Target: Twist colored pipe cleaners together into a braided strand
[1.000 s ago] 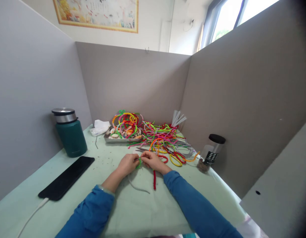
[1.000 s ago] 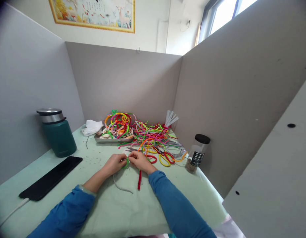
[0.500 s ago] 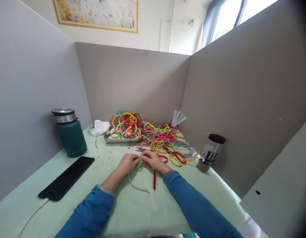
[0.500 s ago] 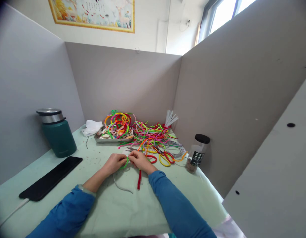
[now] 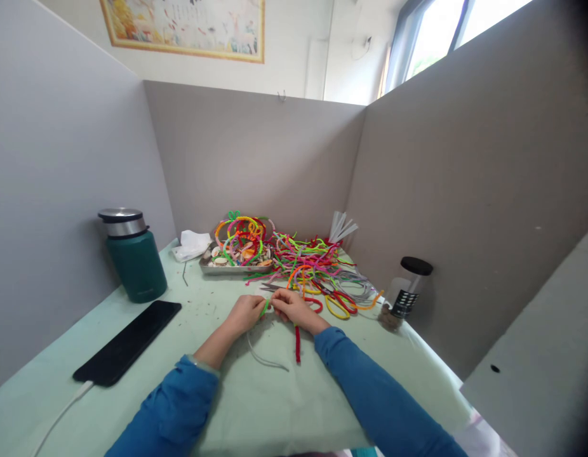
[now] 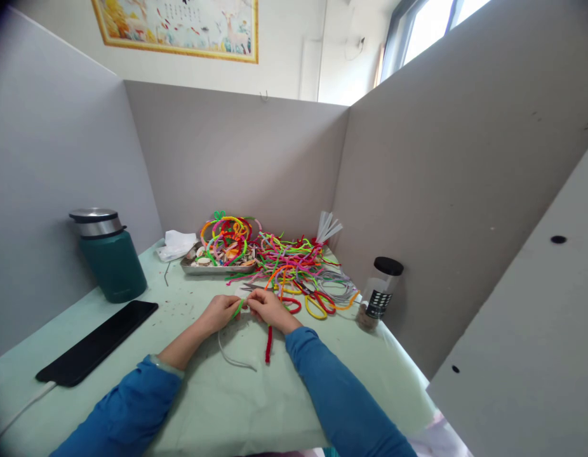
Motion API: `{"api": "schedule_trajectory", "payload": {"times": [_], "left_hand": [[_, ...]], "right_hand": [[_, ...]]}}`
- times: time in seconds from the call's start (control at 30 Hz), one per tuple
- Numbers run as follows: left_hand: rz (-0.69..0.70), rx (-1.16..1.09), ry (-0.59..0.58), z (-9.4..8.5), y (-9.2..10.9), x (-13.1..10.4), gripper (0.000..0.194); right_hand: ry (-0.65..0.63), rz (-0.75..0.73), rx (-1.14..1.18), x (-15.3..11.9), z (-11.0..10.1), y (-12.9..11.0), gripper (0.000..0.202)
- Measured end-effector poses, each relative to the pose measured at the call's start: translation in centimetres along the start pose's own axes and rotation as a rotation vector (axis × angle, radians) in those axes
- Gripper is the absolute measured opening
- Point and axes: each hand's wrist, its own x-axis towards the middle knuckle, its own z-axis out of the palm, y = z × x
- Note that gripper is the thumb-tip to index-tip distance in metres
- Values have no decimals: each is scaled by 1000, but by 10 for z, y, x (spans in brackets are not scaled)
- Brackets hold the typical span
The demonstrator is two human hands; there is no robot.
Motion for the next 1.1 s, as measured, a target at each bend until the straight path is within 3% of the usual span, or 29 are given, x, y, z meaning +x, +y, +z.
{"api": "schedule_trajectory", "payload": {"times": [0.23,0.53,0.8,1.1], "left_hand": [[-63,-87,-30,-1,2,-1,45],[-39,-62,-19,-1,4,-2,44],[-70,-198,-54,-3,4,-3,52],[-77,-167,-60,0,-2,0,52]], "right_hand": [[-3,-1,-3,0,0,1,18],[-2,-6,-2,1,0,5,14],[6,-17,-5,1,0,4,14],[8,-9,-33,1,-1,6,14]]}}
